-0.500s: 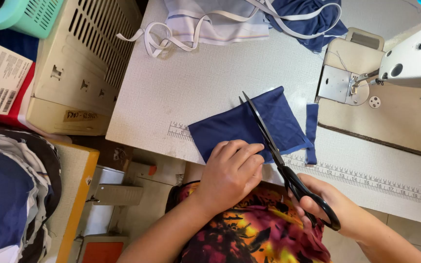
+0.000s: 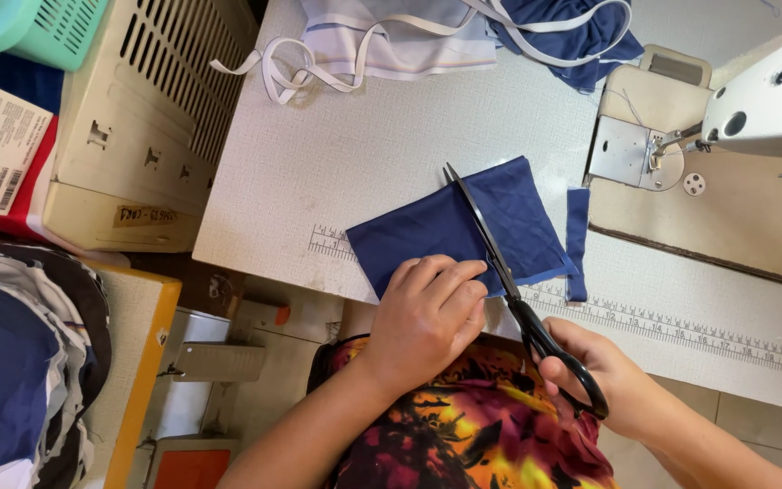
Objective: Cutting strips of blue fabric with scissors and aligning them with a larger fabric piece on a sewing table
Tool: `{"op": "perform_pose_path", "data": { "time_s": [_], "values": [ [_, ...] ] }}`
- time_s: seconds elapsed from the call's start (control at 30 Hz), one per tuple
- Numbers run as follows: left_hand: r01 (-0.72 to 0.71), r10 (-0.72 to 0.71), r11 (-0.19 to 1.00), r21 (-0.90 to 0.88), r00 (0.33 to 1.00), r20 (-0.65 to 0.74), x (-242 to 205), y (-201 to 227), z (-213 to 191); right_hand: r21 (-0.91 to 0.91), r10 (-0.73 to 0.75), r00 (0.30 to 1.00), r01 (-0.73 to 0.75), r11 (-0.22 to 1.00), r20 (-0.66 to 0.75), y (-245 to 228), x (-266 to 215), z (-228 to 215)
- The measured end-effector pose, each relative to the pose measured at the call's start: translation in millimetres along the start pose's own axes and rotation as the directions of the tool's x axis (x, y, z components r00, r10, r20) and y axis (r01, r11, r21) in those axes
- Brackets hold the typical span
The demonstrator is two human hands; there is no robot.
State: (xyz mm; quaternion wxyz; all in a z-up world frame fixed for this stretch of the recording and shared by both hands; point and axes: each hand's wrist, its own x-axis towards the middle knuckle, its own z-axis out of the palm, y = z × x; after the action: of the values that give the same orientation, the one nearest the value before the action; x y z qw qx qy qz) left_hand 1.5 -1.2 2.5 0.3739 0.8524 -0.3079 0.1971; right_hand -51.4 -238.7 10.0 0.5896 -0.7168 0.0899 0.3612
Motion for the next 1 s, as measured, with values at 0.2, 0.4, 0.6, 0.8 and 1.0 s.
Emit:
{"op": "perform_pose_path", "data": {
  "time_s": [0.2,0.4,0.6,0.8,1.0],
  "values": [
    [0.023,-0.023,1.000,0.011,1.000,-0.007,0,0,4,0.021,-0.005,1.000,0.004,1.000,0.016,0,4,-2],
    [0.057,-0.059,0.996,0.064,0.998,0.031,1,1,8,0.164,-0.256,0.946,0.226,0.960,0.197,-32,-16,-10],
    [0.017,-0.016,0.998,0.063,1.000,-0.013,40,2,12,0.193,-0.070,0.995,0.083,0.978,-0.073,11,-65,-56],
    [-0.006,-0.098,0.858,0.514,0.980,0.175,73,21,69,0.151,-0.054,0.969,0.093,0.984,-0.242,39,-93,-64],
    [-0.187,0.108,0.945,0.267,0.953,0.284,77,26,125,0.007,-0.121,0.958,0.127,0.992,-0.260,68,-108,-77]
  ]
}}
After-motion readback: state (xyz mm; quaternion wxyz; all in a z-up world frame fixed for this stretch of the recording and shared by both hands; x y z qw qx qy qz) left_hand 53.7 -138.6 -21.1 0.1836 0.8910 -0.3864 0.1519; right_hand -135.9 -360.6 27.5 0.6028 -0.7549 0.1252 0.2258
